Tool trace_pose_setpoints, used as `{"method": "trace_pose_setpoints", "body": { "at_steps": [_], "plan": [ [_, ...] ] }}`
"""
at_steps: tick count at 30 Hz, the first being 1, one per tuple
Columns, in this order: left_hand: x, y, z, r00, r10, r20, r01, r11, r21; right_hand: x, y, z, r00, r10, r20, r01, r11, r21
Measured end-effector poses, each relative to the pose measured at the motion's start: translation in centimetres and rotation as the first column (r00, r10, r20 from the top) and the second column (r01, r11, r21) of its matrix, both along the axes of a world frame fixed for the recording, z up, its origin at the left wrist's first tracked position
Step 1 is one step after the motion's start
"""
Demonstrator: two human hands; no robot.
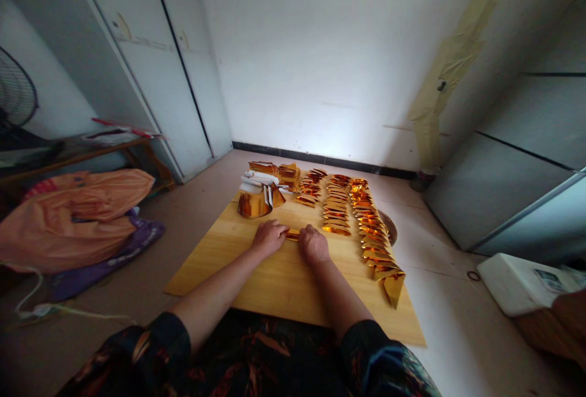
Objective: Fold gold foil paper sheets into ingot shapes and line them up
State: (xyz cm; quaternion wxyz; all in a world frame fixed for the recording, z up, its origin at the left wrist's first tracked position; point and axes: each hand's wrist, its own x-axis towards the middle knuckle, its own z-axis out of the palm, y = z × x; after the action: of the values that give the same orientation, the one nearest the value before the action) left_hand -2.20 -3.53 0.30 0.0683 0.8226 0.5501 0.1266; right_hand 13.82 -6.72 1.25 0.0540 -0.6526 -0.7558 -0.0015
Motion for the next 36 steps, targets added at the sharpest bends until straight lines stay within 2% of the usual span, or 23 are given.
{"method": "trace_pose_setpoints", "body": {
  "at_steps": [3,7,12,16,22,32,36],
  "plan": [
    [0.8,-0.5,0.0,0.988,0.099,0.116,-0.09,0.992,-0.084,0.1,-0.2,-0.4,0.999,0.0,-0.04,0.0,1.0,0.013],
    [1.3,-0.6,0.1,0.932,0.23,0.279,-0.166,0.958,-0.234,0.2,-0.7,-0.6,0.995,-0.015,-0.096,0.019,0.999,0.04],
    [1.5,0.1,-0.7,0.861,0.292,0.417,-0.167,0.935,-0.312,-0.2,-0.9,-0.6,0.995,-0.005,-0.096,0.012,0.998,0.068],
    [1.8,0.3,-1.2,0.856,0.306,0.416,-0.158,0.923,-0.352,-0.6,-0.8,-0.7,0.999,0.041,-0.032,-0.038,0.995,0.091],
    [1.6,0.2,-0.7,0.868,0.298,0.398,-0.14,0.915,-0.379,-0.6,-0.5,-1.2,0.996,0.085,0.015,-0.087,0.99,0.11],
    [1.0,0.7,-0.6,0.85,0.29,0.441,-0.054,0.879,-0.474,-0.3,-0.2,-1.3,0.996,0.077,-0.048,-0.071,0.99,0.123],
    [0.8,0.7,-0.4,0.847,0.314,0.429,-0.064,0.861,-0.505,0.0,-0.2,-1.2,0.992,0.109,-0.067,-0.099,0.986,0.138]
  ]
}}
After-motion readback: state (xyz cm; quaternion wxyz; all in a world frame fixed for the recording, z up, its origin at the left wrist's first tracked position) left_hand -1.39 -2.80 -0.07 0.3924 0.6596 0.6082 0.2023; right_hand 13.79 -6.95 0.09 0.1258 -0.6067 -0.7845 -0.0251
